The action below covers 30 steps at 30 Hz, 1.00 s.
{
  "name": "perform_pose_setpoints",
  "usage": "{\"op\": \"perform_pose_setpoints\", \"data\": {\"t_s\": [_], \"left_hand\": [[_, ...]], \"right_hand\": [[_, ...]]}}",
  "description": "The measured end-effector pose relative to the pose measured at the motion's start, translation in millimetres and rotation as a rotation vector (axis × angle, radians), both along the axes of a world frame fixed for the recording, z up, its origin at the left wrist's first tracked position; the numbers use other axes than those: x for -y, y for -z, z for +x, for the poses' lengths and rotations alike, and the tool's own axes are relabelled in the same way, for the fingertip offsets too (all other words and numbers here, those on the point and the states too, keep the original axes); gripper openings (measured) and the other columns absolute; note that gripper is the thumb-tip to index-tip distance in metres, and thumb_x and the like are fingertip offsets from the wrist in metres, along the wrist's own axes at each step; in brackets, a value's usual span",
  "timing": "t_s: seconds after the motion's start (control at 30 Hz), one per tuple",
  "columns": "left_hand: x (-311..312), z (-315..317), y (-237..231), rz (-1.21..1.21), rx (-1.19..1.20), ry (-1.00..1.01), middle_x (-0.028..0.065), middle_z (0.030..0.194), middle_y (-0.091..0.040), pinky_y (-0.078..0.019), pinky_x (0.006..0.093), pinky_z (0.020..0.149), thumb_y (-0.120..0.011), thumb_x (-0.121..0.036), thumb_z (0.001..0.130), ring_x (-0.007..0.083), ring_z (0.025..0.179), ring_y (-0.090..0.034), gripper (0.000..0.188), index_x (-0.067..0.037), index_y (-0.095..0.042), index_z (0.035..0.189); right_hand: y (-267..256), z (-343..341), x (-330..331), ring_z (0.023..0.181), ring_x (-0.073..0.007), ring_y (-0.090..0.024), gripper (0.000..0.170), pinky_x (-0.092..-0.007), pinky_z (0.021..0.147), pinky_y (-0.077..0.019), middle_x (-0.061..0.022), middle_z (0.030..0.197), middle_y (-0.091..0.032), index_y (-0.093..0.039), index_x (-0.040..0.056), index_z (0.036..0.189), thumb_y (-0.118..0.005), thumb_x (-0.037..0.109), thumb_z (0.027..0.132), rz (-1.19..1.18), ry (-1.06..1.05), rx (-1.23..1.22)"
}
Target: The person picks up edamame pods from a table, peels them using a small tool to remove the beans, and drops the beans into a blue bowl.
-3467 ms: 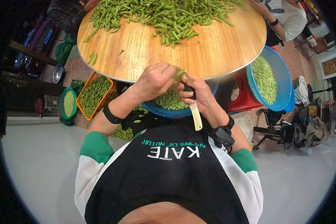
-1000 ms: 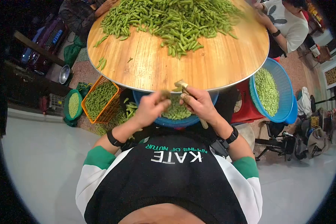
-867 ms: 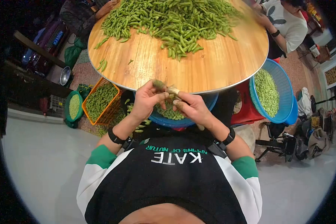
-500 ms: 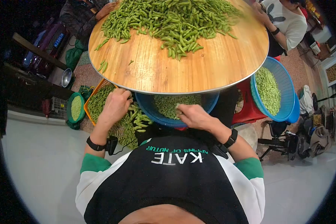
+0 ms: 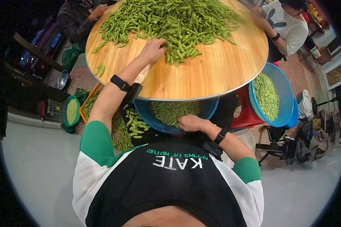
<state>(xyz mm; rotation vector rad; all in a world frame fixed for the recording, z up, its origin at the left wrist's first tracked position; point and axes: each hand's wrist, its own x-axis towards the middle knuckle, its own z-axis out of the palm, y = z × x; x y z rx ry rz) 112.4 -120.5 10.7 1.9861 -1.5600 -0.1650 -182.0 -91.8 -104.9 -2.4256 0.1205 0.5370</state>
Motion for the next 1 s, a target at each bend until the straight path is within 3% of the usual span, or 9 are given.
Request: {"op": "perform_pose_setpoints", "data": {"t_s": [0.2, 0.3, 0.37, 0.57, 0.6, 0.67, 0.77, 0.87, 1.0], "left_hand": [[-2, 13, 25, -0.116, 0.155, -0.015, 0.0226, 0.091, -0.061, -0.0472, 0.0436, 0.081, -0.063, -0.012, 0.075, 0.0416, 0.088, -0.058, 0.031, 0.000, -0.060, 0.104], [-16, 4, 15, -0.169, 0.066, -0.015, 0.0188, 0.086, -0.062, -0.0503, 0.0404, 0.069, -0.064, -0.008, 0.076, 0.0335, 0.075, -0.061, 0.026, 0.002, -0.060, 0.101], [-30, -10, -3, -0.091, -0.761, -0.044, 0.0115, 0.080, -0.062, -0.0506, 0.0313, 0.052, -0.062, -0.003, 0.081, 0.0204, 0.063, -0.062, 0.018, 0.002, -0.061, 0.097], [-76, -59, -22, -0.125, -1.371, 0.187, 0.0078, 0.076, -0.063, -0.0492, 0.0215, 0.042, -0.063, 0.000, 0.085, 0.0144, 0.061, -0.063, 0.006, 0.002, -0.059, 0.091], [-83, -65, -22, -0.118, -1.376, 0.185, 0.0078, 0.076, -0.063, -0.0492, 0.0215, 0.042, -0.063, 0.000, 0.085, 0.0144, 0.061, -0.063, 0.006, 0.002, -0.059, 0.091], [-93, -76, -20, -0.151, -1.461, 0.239, 0.0076, 0.077, -0.064, -0.0485, 0.0233, 0.041, -0.065, -0.001, 0.085, 0.0144, 0.061, -0.064, 0.005, 0.000, -0.060, 0.087], [-99, -101, -20, -0.183, -1.540, 0.234, 0.0073, 0.077, -0.064, -0.0462, 0.0223, 0.041, -0.064, -0.001, 0.085, 0.0121, 0.057, -0.060, 0.003, -0.001, -0.060, 0.086], [-104, -128, -20, -0.224, -1.659, 0.193, 0.0054, 0.072, -0.063, -0.0408, 0.0205, 0.042, -0.066, -0.001, 0.083, 0.0082, 0.052, -0.054, 0.005, -0.001, -0.061, 0.086], [-105, -136, -10, -0.223, -1.316, 0.167, 0.0005, 0.065, -0.059, -0.0355, 0.0181, 0.045, -0.070, -0.003, 0.080, 0.0037, 0.052, -0.049, 0.008, -0.001, -0.064, 0.085]], "right_hand": [[4, 0, 6, 0.092, -0.0450, -0.059, 0.033, -0.0507, 0.080, -0.0458, -0.0287, 0.090, -0.062, -0.058, -0.0031, 0.096, -0.049, 0.028, 0.089, 0.151, -0.019, -0.092], [9, -5, 7, 0.087, -0.0430, -0.060, 0.031, -0.0488, 0.077, -0.0463, -0.0229, 0.085, -0.064, -0.054, -0.0020, 0.095, -0.051, 0.029, 0.089, 0.156, -0.031, -0.020], [-3, -5, 4, 0.092, -0.0448, -0.059, 0.031, -0.0508, 0.081, -0.0456, -0.0270, 0.090, -0.063, -0.058, -0.0024, 0.096, -0.050, 0.026, 0.088, 0.131, -0.004, -0.043], [-59, -5, 0, 0.078, -0.0355, -0.062, 0.021, -0.0410, 0.069, -0.0482, -0.0191, 0.081, -0.063, -0.055, -0.0008, 0.096, -0.060, 0.016, 0.085, 0.239, 0.068, 0.110], [-69, -6, -4, 0.078, -0.0355, -0.062, 0.021, -0.0410, 0.069, -0.0482, -0.0191, 0.081, -0.063, -0.055, -0.0008, 0.096, -0.060, 0.016, 0.085, 0.246, 0.072, 0.106], [-82, -9, -10, 0.058, -0.0157, -0.056, 0.018, -0.0272, 0.054, -0.0447, -0.0085, 0.070, -0.058, -0.055, 0.0003, 0.095, -0.065, 0.010, 0.084, 0.389, 0.530, 0.679], [-102, 0, -8, 0.065, -0.0091, -0.052, 0.017, -0.0258, 0.059, -0.0445, 0.0000, 0.072, -0.054, -0.055, 0.0011, 0.099, -0.064, 0.008, 0.086, 0.549, 0.947, 0.756], [-107, 10, -6, 0.066, -0.0054, -0.050, 0.022, -0.0217, 0.058, -0.0415, 0.0016, 0.076, -0.055, -0.056, 0.0008, 0.104, -0.066, 0.008, 0.086, 0.599, 0.894, 0.907], [-102, 10, -6, 0.067, -0.0057, -0.050, 0.025, -0.0224, 0.059, -0.0420, 0.0009, 0.078, -0.057, -0.056, 0.0004, 0.105, -0.067, 0.008, 0.085, 0.748, 0.957, 0.844]]}}
